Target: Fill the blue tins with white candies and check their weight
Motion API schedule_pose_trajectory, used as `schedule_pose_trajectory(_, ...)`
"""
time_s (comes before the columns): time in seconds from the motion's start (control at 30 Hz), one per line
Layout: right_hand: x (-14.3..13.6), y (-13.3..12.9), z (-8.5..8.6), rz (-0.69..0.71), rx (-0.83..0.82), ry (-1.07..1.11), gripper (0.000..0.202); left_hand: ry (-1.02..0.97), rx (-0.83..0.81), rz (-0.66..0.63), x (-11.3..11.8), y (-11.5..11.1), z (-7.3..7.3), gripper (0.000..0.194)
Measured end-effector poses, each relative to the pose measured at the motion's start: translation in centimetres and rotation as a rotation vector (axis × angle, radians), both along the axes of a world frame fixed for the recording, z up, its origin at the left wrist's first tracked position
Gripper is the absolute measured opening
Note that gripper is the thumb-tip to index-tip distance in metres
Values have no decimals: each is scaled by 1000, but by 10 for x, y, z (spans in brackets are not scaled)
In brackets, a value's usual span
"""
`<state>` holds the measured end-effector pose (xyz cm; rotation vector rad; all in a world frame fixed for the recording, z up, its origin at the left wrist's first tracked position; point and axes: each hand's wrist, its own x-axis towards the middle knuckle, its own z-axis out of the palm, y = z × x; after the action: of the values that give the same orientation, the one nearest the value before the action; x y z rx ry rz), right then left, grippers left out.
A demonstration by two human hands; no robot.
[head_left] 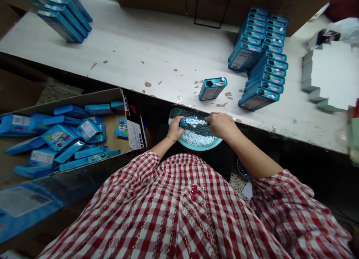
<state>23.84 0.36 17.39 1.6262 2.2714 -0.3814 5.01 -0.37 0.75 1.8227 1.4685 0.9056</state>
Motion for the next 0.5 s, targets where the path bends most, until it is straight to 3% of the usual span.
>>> schedule_pose_trajectory(0.13,-23,-1,18,68,25,-105,32,22,11,-23,3,-1,1,34)
schedule_pose_trajectory(0.27,-4,-6,21,79,53,-97,32,-17,11,10,-1,-1,-2,33)
schedule_pose_trajectory(0.37,30,-12,-9,-27,11,-73,36,-60,2,51,-10,-1,-3,35)
schedule_pose_trajectory(0.43,44,-15,-46,-209,-112,-89,37,-80,-10,85,-18,-1,-4,36)
schedule_pose_trajectory(0.5,42,-17,-87,-277,-179,-97,30,-94,-16,120,-24,0,-3,37)
